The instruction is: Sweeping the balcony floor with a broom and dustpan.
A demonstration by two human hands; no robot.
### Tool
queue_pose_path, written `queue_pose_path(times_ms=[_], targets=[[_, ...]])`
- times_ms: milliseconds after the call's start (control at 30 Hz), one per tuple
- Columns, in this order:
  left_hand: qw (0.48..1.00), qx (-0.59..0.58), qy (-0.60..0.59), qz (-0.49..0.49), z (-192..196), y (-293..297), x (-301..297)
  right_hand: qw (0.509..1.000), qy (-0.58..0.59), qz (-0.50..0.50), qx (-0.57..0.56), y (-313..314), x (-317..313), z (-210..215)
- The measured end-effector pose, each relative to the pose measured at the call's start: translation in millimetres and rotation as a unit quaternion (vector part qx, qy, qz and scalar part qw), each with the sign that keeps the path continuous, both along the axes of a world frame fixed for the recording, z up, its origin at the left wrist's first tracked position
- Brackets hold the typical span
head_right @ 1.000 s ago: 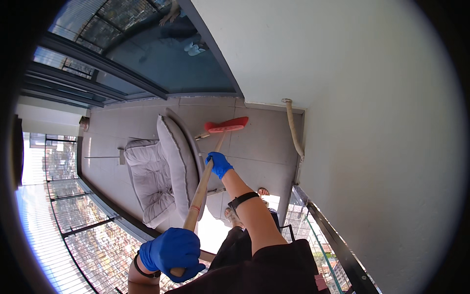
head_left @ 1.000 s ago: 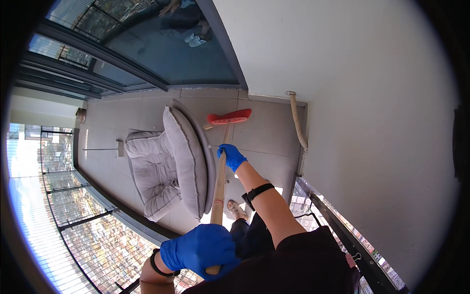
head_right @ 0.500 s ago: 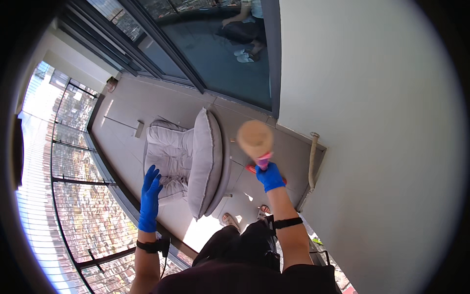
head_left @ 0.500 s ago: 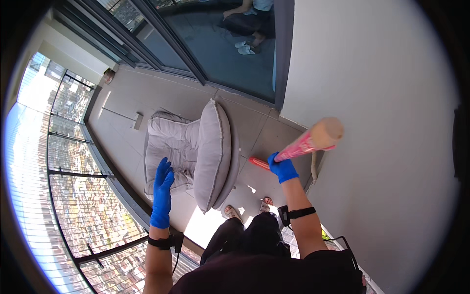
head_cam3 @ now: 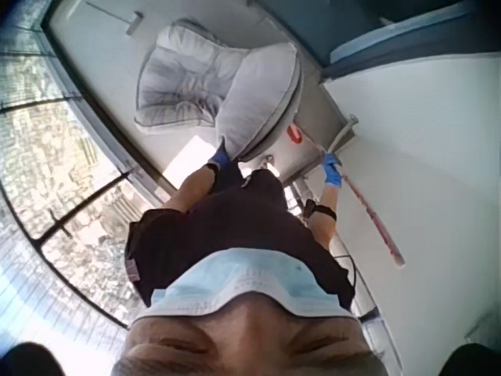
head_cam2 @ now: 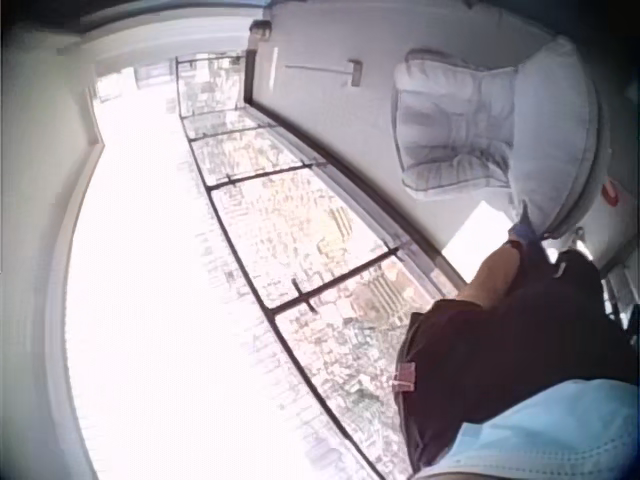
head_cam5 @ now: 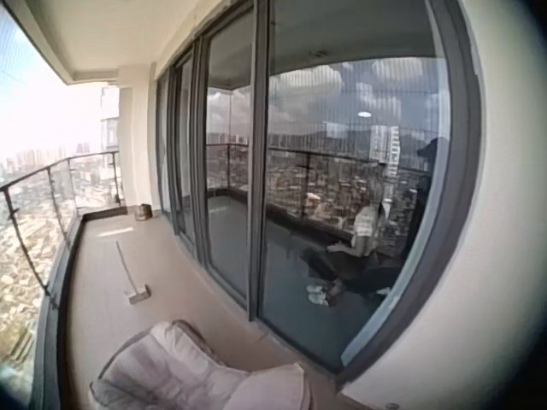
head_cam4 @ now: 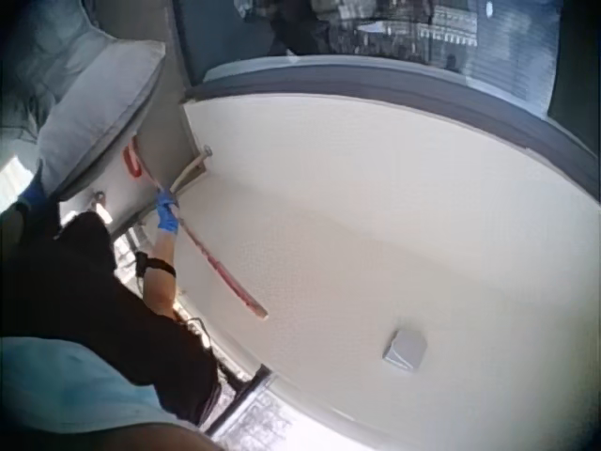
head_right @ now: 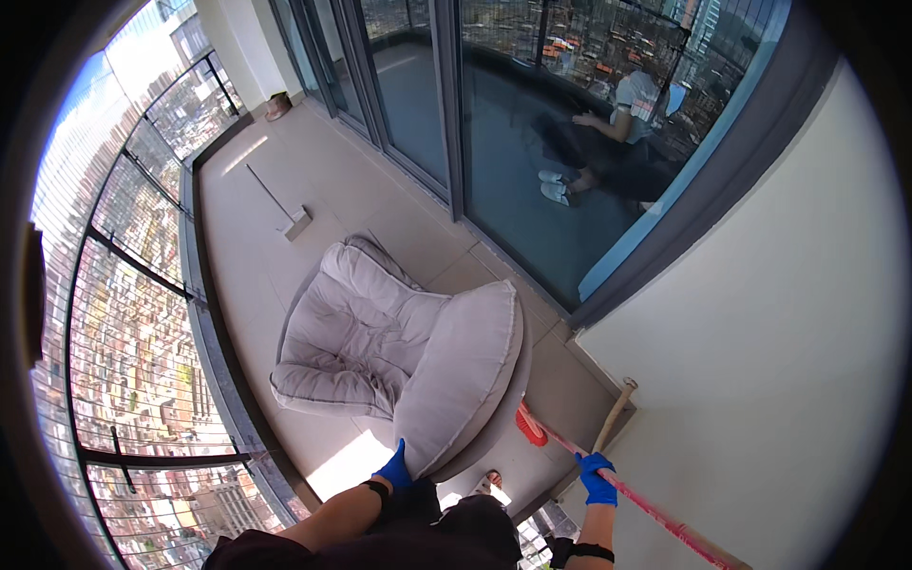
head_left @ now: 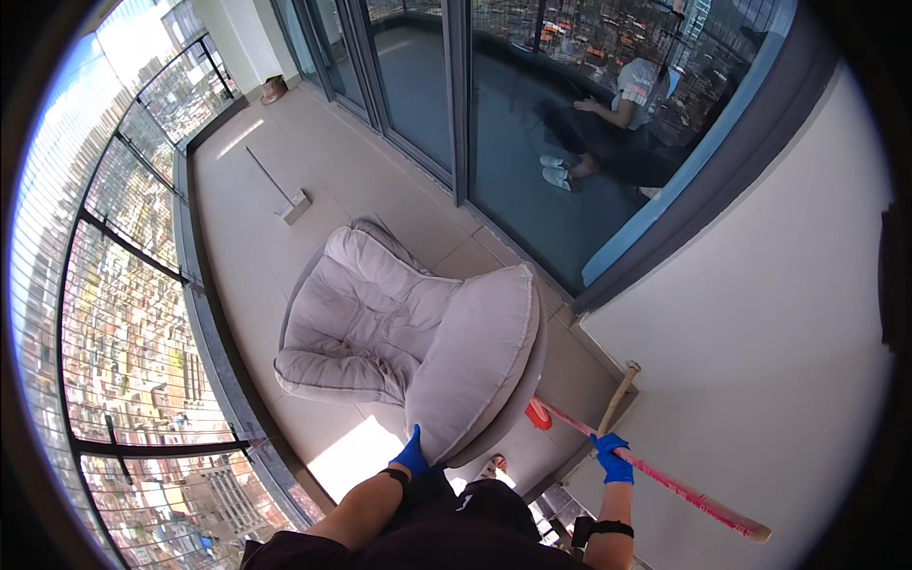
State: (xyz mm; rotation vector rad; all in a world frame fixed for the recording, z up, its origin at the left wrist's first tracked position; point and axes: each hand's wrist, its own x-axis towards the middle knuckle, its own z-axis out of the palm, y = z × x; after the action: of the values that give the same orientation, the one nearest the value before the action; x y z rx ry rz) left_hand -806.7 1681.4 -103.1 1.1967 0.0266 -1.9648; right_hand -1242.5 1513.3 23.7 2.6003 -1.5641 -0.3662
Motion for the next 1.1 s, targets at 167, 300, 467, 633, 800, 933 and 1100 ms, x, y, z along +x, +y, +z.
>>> queue_pose_path(times_ms=[167, 300, 467, 633, 800, 933, 1100], targets=[[0.941, 0.163, 0.221, 0.198, 62, -32, 0, 0.89, -0.326, -0.282, 0.148, 14, 51, 13], [0.958, 0.188, 0.146, 0.156, 42, -45, 4, 0.923, -0.227, -0.291, 0.112, 30, 45, 18], [0.967, 0.167, 0.097, 0.167, 27, -50, 17, 0.732, -0.442, -0.455, 0.249, 60, 44, 9], [0.952, 0.046, 0.227, 0.198, 30, -75, 28, -0.327, -0.699, -0.528, 0.355, 98, 18, -20], [0.956, -0.152, 0.207, 0.138, 12, -116, 31, -0.199, -0.742, -0.505, 0.394, 171, -15, -46], [0.812, -0.449, -0.368, -0.061, -25, -181, 141, -0.155, -0.76, -0.508, 0.375, 176, -4, -20], [0.886, -0.336, -0.315, 0.06, -63, -234, 277, -0.027, -0.723, -0.551, 0.416, 169, 8, 30]])
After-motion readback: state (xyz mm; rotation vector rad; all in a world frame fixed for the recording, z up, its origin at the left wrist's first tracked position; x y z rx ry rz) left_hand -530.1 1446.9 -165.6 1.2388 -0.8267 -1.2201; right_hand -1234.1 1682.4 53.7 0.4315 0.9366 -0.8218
